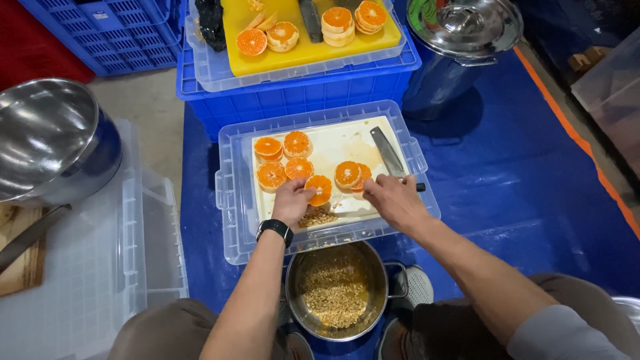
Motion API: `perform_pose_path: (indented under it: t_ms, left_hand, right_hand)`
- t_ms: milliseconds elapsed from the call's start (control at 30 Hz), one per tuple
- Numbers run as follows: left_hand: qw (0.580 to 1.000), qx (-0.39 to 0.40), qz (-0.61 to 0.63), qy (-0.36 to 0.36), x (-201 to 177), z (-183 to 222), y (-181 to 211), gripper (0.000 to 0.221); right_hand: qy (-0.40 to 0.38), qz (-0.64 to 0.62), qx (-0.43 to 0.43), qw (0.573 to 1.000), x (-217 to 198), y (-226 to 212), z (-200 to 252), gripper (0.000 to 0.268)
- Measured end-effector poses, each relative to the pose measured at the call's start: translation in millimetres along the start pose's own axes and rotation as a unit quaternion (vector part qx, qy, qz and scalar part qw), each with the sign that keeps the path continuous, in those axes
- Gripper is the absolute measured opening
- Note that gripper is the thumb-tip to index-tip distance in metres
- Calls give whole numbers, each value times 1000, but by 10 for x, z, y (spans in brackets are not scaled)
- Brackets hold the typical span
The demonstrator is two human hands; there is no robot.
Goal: Peeling oranges by hand and using a knife to slice them and remove seeds before placing them in a container.
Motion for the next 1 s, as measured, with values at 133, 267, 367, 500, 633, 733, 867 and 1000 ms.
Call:
perform_pose_path:
  t_ms: [133,267,367,500,633,733,867,1000]
  left_hand:
    - [999,-15,25,26,-15,55,58,46]
    - [998,-11,47,43,-87,27,-2,49]
    - [999,-12,16,30,-71,130,171,52]
    - [998,-24,43,33,-88,-61,10,48]
    - [998,-12,54,37,-39,-55,-6,49]
    - [997,-9,57,40,-52,-98,-42,46]
    - [996,-26,72,52,-181,-179,-239,41]
    - [989,-32,90,114,-691,-308,-191,50]
  right_hand:
    - [-17,14,-6,1000,-68,-78,66,8]
    - [25,-27,2,999,-240,-75,18,11]
    - [37,-31,33,998,-304,-9,-42,10]
    - [-6,-61,67,996,-311,36,-109,16]
    - [-16,-72,62,995,-265,27,-82,19]
    - [-63,-107,43,991,-247,-56,-59,17]
    - [-175,-100,69,977,-489,-196,29,19]
    - [-211,-68,73,972,-454,-122,-152,20]
Point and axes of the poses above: each hand's wrist, its own z-axis away from the middle knuckle, its own x-axis out of the palm, y = z × x, the point moved 8 cm from there along -z, towards the middle knuckle, and after that the axes turned 11 degrees about x, right-handed, at the moved point
